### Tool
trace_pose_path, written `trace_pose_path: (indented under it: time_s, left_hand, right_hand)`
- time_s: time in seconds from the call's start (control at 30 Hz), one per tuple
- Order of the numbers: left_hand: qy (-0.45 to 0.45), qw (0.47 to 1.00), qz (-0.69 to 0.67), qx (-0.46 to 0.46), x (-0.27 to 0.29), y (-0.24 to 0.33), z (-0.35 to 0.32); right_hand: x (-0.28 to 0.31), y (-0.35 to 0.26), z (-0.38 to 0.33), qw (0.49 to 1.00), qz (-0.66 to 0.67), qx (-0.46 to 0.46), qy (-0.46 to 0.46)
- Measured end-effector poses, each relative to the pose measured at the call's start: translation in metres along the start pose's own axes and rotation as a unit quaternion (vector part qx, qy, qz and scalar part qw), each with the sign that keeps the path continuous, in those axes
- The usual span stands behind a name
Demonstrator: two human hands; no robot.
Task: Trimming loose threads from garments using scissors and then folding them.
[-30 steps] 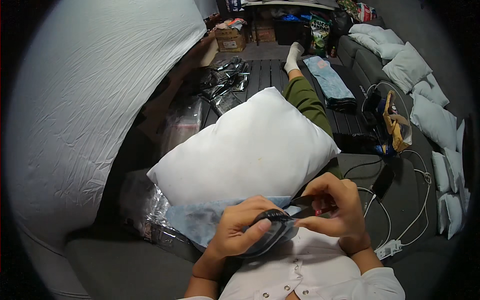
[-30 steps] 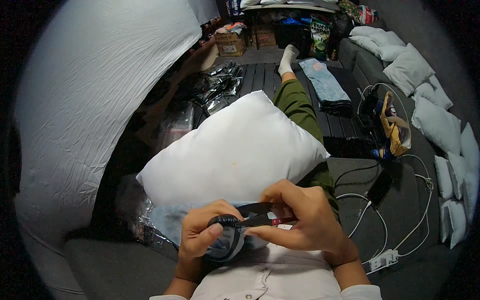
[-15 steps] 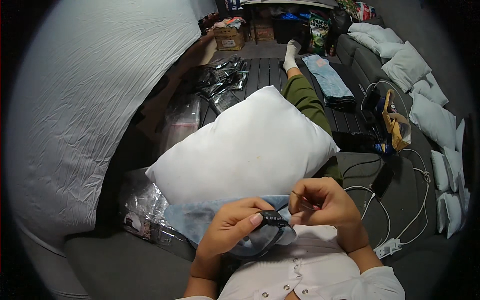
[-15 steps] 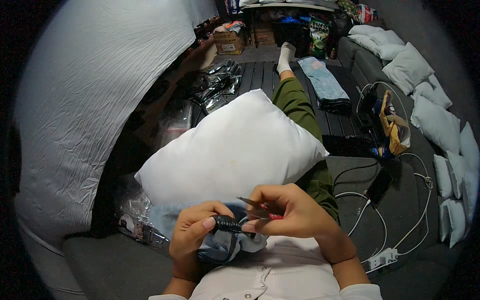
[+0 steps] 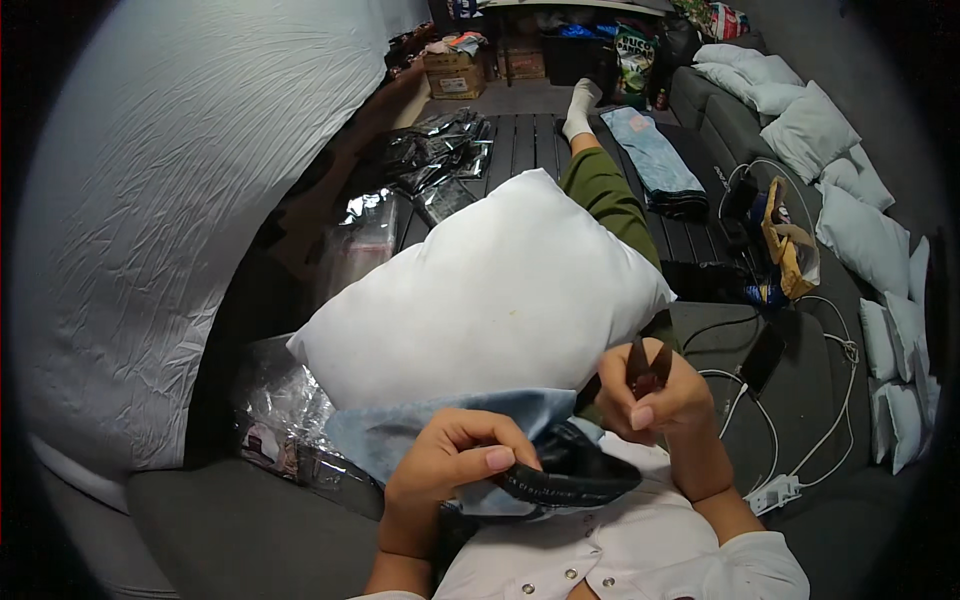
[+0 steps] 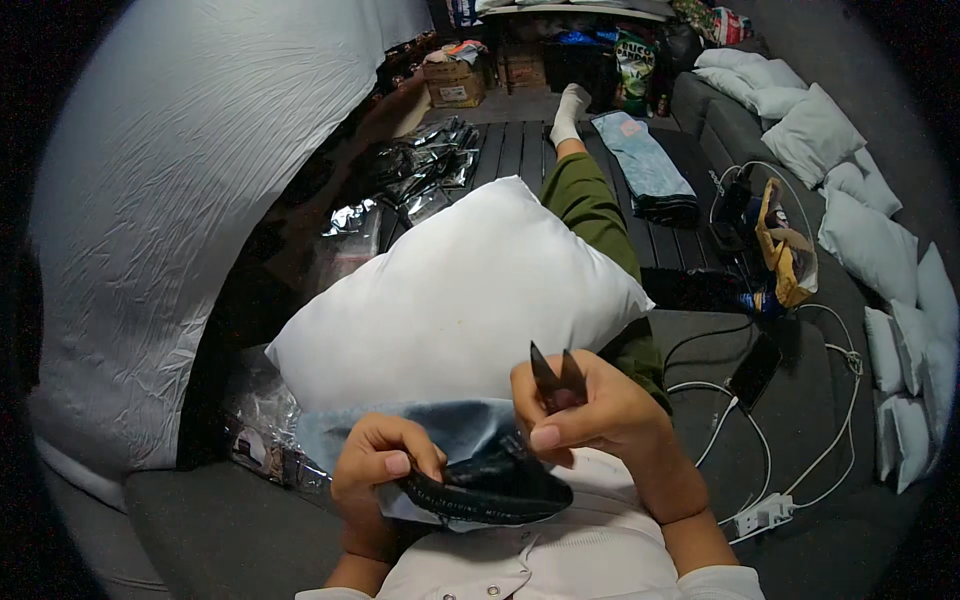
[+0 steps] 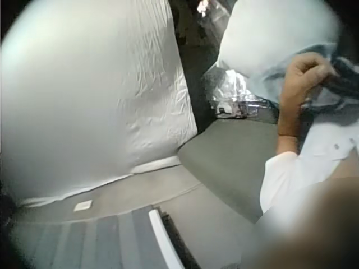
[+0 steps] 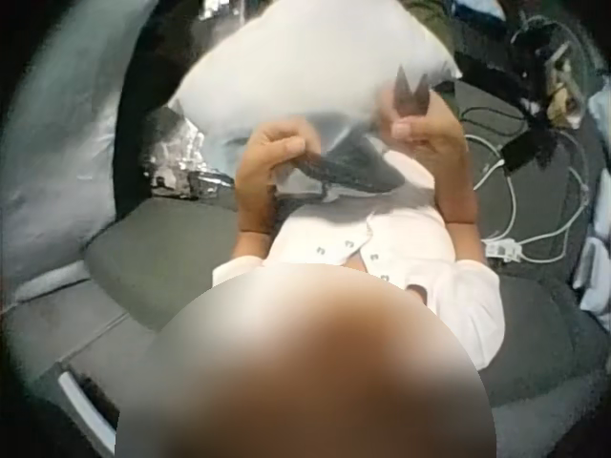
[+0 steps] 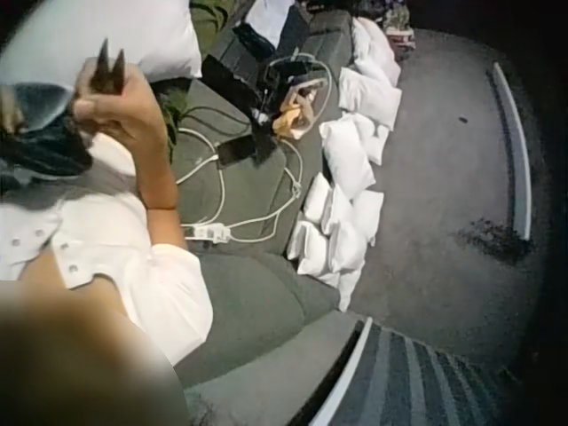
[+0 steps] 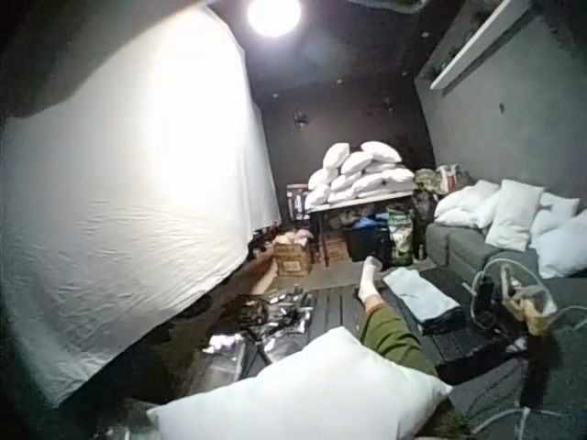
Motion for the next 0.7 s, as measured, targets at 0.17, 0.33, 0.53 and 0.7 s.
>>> trace_pose_path:
  time_s: [0.17, 0.33, 0.53, 0.7]
  left_hand:
    - [0.033, 0.998, 0.051, -0.002, 0.009, 0.0, 0.001]
    - [0.138, 0.979, 0.153, 0.005, 0.021, 0.004, 0.002]
    - [0.056, 0.992, 0.102, 0.052, 0.016, -0.011, -0.001]
    - [0.005, 0.994, 0.07, 0.081, 0.013, -0.016, -0.001]
  right_hand:
    - [-0.005, -0.011, 0.006, 0.984, -0.146, 0.053, 0.093]
    - [-0.006, 0.008, 0.013, 0.96, -0.257, -0.067, 0.086]
    - [0.001, -0.004, 0.006, 0.983, -0.119, -0.013, 0.14]
    - [0.0, -0.002, 0.009, 0.985, -0.114, -0.023, 0.126]
Point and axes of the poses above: each hand's wrist, its own z-axis towards the middle knuckle, its own x-axis out of the back of the hand, y = z × x, the point moved 9 cm from there along z, towards the middle knuckle, and after that the axes turned 15 degrees about -x, right-handed, at the moved point
